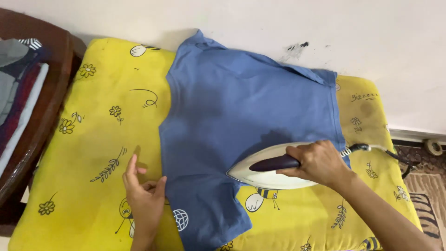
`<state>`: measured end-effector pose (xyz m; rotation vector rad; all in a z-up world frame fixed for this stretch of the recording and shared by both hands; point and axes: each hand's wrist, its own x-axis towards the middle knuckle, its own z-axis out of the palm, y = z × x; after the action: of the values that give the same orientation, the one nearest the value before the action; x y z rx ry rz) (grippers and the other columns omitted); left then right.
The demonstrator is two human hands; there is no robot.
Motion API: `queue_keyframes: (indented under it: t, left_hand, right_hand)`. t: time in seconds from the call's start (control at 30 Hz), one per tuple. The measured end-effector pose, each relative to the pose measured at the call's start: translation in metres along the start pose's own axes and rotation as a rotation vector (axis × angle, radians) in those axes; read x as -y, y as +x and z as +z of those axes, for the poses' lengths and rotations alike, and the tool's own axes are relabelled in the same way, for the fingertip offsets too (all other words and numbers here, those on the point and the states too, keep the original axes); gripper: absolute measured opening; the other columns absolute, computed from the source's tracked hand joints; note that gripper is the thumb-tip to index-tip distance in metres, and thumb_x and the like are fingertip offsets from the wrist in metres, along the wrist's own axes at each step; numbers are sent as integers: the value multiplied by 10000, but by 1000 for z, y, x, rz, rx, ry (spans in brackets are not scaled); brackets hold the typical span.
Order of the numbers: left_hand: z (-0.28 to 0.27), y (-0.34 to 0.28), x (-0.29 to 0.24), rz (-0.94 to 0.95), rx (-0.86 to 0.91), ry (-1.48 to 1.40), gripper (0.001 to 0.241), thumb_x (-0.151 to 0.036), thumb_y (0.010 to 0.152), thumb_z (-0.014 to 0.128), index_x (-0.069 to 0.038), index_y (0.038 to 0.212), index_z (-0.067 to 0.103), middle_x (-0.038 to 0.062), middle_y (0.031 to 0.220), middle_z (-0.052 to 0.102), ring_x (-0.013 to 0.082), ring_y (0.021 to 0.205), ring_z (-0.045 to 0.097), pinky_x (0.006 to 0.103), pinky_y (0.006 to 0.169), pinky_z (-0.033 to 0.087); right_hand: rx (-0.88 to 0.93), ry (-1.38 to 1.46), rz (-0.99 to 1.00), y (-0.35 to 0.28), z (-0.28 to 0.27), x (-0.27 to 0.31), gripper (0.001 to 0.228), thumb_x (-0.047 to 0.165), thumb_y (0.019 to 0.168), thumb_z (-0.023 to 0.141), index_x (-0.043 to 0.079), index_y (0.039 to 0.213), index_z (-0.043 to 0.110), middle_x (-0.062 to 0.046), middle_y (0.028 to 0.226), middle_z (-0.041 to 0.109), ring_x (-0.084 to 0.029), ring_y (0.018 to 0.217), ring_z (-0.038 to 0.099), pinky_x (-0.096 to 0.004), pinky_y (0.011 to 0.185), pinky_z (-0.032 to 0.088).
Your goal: The person irons a blue t-shirt on a yellow ironing board, smoothing the front, back, and sleeves with a steam iron. They then fold the shirt neatly and place it on a stack of other folded clothes.
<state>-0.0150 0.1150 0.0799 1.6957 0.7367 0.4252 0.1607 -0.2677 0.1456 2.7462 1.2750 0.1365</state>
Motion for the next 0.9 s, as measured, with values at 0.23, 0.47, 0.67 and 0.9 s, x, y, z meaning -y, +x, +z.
queue_keyframes:
  t: [0.23,0.47,0.67,0.9]
  left_hand:
    - [0,3,6,124,39,196,856,46,836,749,-68,1597,375,145,1177,465,231,600,598,353,624,535]
    - [45,1,-25,651,146,988,604,-396,956,626,-185,1511,516,119,1329,564,285,1097,628,407,654,621]
    - [128,-2,-15,1293,746,793,771,-448,895,724,-107,1524,438,194,1574,434,342,1472,376,505,1189,356]
    - [170,-2,-7,1320,1105,806,869,-576,931,623,-271,1650,240,118,1719,155,363,1576,87,724,1138,99]
  right_hand:
    - [182,-203,475,-7,-1,-91,727,899,828,402,207,794,624,41,428,434,-119,363,476,-289,365,420]
    - [-315,-517,189,11,1,-108,693,765,980,421,220,1362,611,-61,1196,632,-264,991,585,-392,831,456]
    - [-115,241,286,-116,16,-59,244,325,828,789,151,926,649,-56,943,663,-266,923,621,-392,818,504]
    - [-155,-74,359,-197,56,-46,238,127,869,739,158,1103,768,-26,1156,784,-230,1259,673,-400,1084,516]
